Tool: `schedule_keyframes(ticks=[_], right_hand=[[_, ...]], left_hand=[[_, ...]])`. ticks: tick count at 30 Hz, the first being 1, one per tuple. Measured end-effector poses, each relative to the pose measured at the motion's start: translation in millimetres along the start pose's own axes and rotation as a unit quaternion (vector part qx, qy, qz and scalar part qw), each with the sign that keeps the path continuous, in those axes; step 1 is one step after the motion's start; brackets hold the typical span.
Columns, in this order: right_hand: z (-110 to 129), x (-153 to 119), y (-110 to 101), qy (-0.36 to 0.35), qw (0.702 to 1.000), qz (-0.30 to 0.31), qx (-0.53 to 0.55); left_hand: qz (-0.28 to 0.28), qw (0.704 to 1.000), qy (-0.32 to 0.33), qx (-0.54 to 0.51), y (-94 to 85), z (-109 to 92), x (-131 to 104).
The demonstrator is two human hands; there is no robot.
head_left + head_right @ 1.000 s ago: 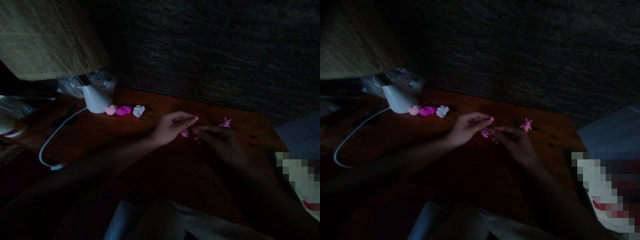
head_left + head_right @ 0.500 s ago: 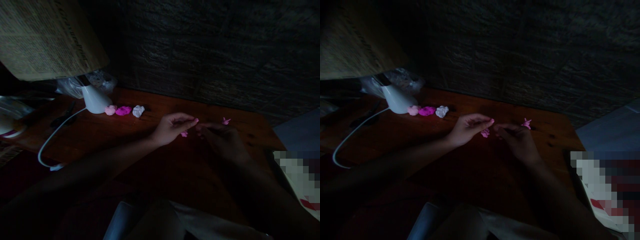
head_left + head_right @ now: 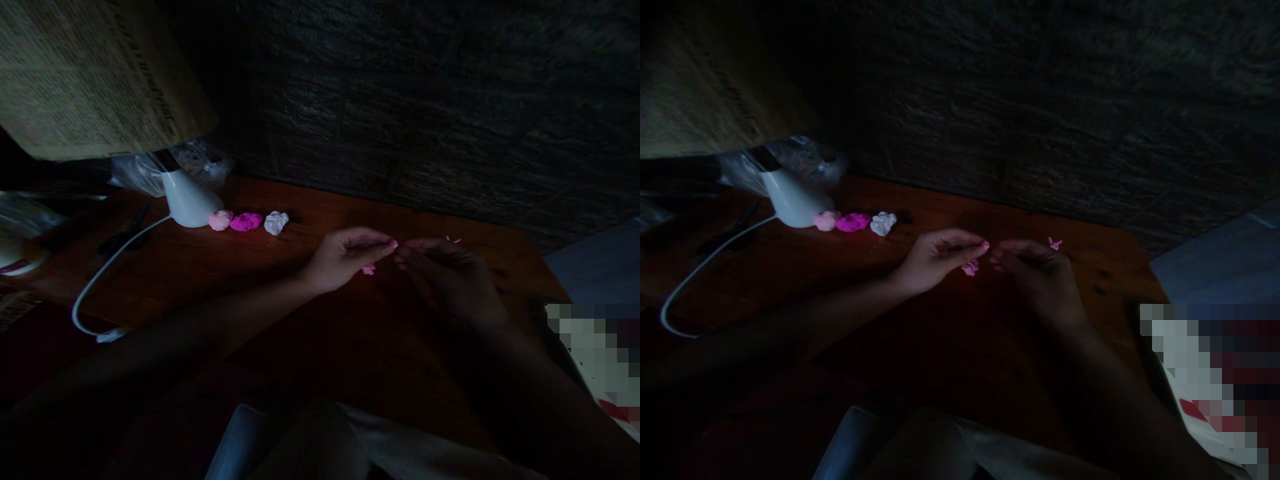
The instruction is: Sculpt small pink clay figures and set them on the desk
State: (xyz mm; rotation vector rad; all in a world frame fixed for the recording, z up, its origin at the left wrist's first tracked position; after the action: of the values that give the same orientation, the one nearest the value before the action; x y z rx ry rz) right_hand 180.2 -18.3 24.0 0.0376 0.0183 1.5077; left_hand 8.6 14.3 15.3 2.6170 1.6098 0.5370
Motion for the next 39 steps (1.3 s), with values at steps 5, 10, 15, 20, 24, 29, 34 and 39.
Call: schedule_keyframes(ticks=[5, 10, 15, 20, 24, 29, 34, 39], right_hand=[[1.9, -1.7, 4.5, 0.019, 0.999, 0.012, 0.033], [2.5, -2.5, 4.1, 0.029, 0.999, 0.0, 0.039], [2.2, -2.6, -0.3, 0.019, 0.999, -0.037, -0.001], [5.2, -6.1, 1.8, 0.011, 0.998, -0.053, -0.01], [7.5, -8.3, 3.6, 0.011, 0.998, -0.061, -0.011], [7.4, -8.6, 6.8, 0.013, 0.998, -0.057, 0.012], [7.1, -8.7, 7.2, 0.001, 0.999, -0.041, 0.001], [6.3, -8.4, 6.0, 0.001, 0.999, -0.043, -0.001]], left_hand=[[-0.007, 1.0, -0.012, 0.002, -1.7, 1.3, -0.1], [-0.01, 1.0, -0.005, 0.002, -2.1, 2.0, 0.1], [-0.011, 1.0, -0.015, 0.005, -1.9, 2.4, -0.1], [-0.006, 1.0, -0.009, 0.01, -0.8, 0.2, 0.0], [-0.004, 1.0, -0.001, 0.008, 0.3, -1.4, -0.7], [-0.002, 1.0, 0.001, 0.006, 0.5, -2.2, -1.0], [-0.008, 1.0, -0.003, 0.005, -1.0, -1.8, -0.8], [-0.011, 1.0, 0.006, 0.009, -2.1, -1.9, -1.4]])
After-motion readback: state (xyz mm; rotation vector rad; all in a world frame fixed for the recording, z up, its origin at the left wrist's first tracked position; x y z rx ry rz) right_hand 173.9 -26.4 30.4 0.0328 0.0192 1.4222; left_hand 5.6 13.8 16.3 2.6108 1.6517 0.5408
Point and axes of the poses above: each hand's wrist, its own x-axis towards the middle knuckle, its own y-axis out of the palm, z = x × y, the point moved 5 cm from there along x, towards the middle knuckle, and after that the axes turned 2 degrees about y, right-handed, at the moved point
